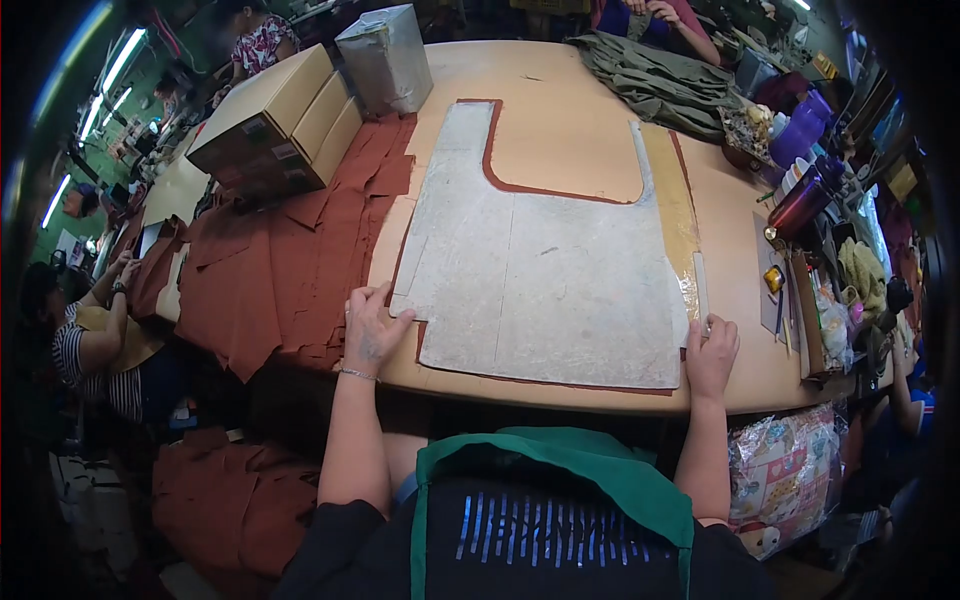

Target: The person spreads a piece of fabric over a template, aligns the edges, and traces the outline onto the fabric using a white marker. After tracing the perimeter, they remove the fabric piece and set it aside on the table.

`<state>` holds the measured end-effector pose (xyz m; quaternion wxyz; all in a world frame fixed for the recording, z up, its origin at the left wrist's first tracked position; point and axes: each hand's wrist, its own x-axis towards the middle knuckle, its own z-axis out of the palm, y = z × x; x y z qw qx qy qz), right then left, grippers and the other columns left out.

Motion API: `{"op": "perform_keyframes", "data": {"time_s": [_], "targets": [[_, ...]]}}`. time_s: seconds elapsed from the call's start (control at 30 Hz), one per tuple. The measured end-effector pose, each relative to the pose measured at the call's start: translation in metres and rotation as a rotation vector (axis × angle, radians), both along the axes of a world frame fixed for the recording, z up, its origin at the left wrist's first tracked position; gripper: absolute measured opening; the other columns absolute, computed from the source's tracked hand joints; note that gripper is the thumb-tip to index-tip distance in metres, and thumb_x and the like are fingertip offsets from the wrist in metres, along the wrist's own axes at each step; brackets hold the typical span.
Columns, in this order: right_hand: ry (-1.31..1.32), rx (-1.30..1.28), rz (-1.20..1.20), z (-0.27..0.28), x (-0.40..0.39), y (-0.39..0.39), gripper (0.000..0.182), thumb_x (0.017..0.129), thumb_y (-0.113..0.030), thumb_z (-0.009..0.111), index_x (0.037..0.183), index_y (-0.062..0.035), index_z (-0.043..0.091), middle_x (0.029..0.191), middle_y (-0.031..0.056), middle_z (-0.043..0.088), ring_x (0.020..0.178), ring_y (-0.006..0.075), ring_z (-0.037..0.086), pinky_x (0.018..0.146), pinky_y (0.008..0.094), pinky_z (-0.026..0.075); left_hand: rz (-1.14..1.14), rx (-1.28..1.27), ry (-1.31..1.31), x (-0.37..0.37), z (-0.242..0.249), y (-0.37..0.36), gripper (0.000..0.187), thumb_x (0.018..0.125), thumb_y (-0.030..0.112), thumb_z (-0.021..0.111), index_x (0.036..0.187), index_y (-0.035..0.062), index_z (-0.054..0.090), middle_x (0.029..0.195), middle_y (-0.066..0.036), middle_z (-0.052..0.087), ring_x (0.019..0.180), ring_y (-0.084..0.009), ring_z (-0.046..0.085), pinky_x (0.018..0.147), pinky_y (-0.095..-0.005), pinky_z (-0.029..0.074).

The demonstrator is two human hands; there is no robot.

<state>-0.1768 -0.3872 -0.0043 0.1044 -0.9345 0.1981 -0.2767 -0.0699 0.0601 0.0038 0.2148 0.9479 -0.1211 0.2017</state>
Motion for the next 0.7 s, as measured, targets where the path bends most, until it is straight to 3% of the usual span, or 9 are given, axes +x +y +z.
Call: {"op": "perform_keyframes", "data": {"time_s": [0.1,0.2,0.33,0.53,0.7], "targets": [[0.002,-0.011,0.004,0.0,0.002,0.0,0.028,0.08,-0.02,0.056,0.095,0.0028,0.055,0.089,0.0171,0.049,0.085,0.0331,0.046,0.077,0.0417,0.038,-0.055,-0.022,0.022,0.0,-0.003,0.009,0.044,0.067,0.02,0.071,0.105,0.0,0.058,0.089,-0.012,0.05,0.083,-0.0257,0.05,0.076,-0.033,0.042],[0.012,-0.024,0.004,-0.001,0.001,0.0,0.028,0.08,-0.02,0.056,0.096,0.0029,0.055,0.09,0.0172,0.049,0.085,0.0333,0.046,0.078,0.0417,0.038,-0.027,-0.232,0.176,0.001,-0.005,0.011,0.041,0.065,0.017,0.072,0.101,-0.0003,0.06,0.089,-0.012,0.05,0.083,-0.0257,0.05,0.076,-0.032,0.043],[0.017,-0.014,-0.002,-0.002,0.0,-0.001,0.031,0.08,-0.021,0.057,0.099,0.0034,0.055,0.091,0.0175,0.05,0.087,0.0334,0.047,0.079,0.0417,0.038,-0.112,-0.216,0.103,-0.003,0.001,0.012,0.034,0.067,0.013,0.071,0.096,-0.0004,0.061,0.084,-0.008,0.05,0.077,-0.0187,0.05,0.071,-0.0286,0.043],[0.068,0.089,0.021,-0.001,-0.001,-0.01,0.039,0.076,-0.022,0.062,0.104,0.0047,0.053,0.092,0.0173,0.051,0.089,0.0326,0.049,0.08,0.0397,0.04,-0.045,-0.288,0.153,-0.004,-0.003,0.012,0.03,0.065,0.009,0.073,0.091,-0.0024,0.062,0.082,-0.01,0.051,0.076,-0.0215,0.053,0.07,-0.0291,0.045],[0.093,0.422,0.123,-0.004,0.0,-0.031,0.038,0.071,-0.017,0.069,0.098,0.0042,0.053,0.09,0.0154,0.05,0.081,0.0277,0.051,0.074,0.0358,0.043,-0.031,-0.333,0.113,-0.005,-0.003,0.01,0.025,0.065,0.009,0.073,0.084,-0.003,0.063,0.077,-0.009,0.052,0.069,-0.02,0.054,0.064,-0.0286,0.046]]}}
